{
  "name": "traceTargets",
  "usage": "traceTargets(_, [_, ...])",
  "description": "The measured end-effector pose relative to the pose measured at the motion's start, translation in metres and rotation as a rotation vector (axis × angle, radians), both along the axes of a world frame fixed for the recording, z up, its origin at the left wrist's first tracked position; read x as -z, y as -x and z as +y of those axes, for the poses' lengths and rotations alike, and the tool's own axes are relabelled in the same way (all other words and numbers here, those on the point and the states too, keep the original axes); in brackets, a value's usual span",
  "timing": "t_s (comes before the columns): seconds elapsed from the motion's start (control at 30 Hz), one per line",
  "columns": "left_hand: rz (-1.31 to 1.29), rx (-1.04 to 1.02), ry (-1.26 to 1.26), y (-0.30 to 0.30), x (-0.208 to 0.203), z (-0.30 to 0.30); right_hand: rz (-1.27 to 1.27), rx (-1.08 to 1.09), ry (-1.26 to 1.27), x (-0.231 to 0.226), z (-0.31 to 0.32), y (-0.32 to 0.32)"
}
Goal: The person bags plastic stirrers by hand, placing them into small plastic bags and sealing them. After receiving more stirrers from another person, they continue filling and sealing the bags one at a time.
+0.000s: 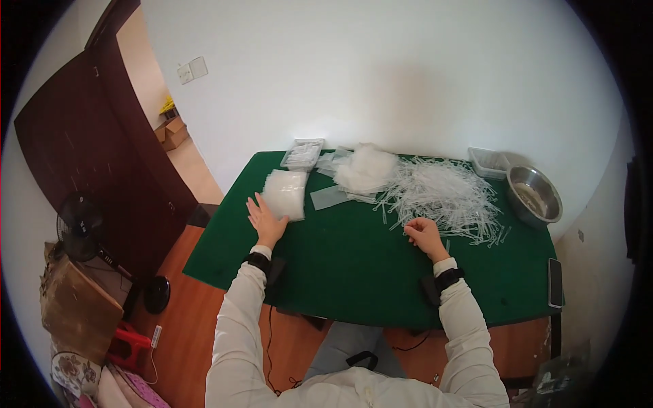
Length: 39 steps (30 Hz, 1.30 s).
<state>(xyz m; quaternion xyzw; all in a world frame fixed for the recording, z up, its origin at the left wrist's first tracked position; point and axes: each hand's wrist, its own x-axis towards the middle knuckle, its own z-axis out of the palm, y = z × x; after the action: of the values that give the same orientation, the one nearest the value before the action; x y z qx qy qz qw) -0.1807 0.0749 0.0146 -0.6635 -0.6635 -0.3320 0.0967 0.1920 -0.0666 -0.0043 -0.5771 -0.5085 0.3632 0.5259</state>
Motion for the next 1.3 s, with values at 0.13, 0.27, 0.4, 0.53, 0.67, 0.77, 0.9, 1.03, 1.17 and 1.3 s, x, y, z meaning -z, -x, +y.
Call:
traceTargets(0.13, [0.185, 0.444, -0.266, -0.024, -0.02, -0.004, 0.005, 0.012, -0.005, -0.003, 0.0, 0.006])
traceTargets(0.27, [0.197, 0.889, 0.087, -0.062, -0.009, 0.012, -0.045, 0.048, -0.106, 0.003, 0.007, 0.005])
traceTargets(0.4, [0.356, 0.595, 0.599, -0.111, -0.009, 0.003, -0.44, 0.336, -0.28, 0.003, 0.003, -0.011])
traceTargets(0.53, [0.299, 0.505, 0.643, -0.13, -0.004, -0.007, -0.819, 0.667, -0.341, -0.006, -0.002, -0.002])
traceTargets(0.67, [0.25, 0.642, 0.585, -0.161, 0.008, -0.013, -0.998, 0.695, -0.231, 0.002, -0.004, -0.004])
traceTargets(0.77, [0.287, 0.678, 0.605, -0.176, 0.009, -0.024, -1.036, 0.57, -0.104, 0.003, -0.005, -0.008])
traceTargets(0.9, [0.31, 0.756, 0.589, -0.185, 0.002, -0.048, -0.978, 0.413, -0.102, 0.001, -0.003, -0.007])
traceTargets(1.03, [0.422, 0.858, 0.525, -0.191, -0.003, -0.068, -0.947, 0.426, -0.377, 0.009, 0.003, 0.0])
traceTargets(1.17, [0.457, 0.947, 0.472, -0.194, 0.002, -0.085, -1.046, 0.309, -0.371, 0.012, 0.003, -0.002])
traceTargets(1.3, [0.391, 1.046, 0.454, -0.186, 0.0, -0.097, -0.92, 0.043, -0.285, 0.004, 0.003, -0.007])
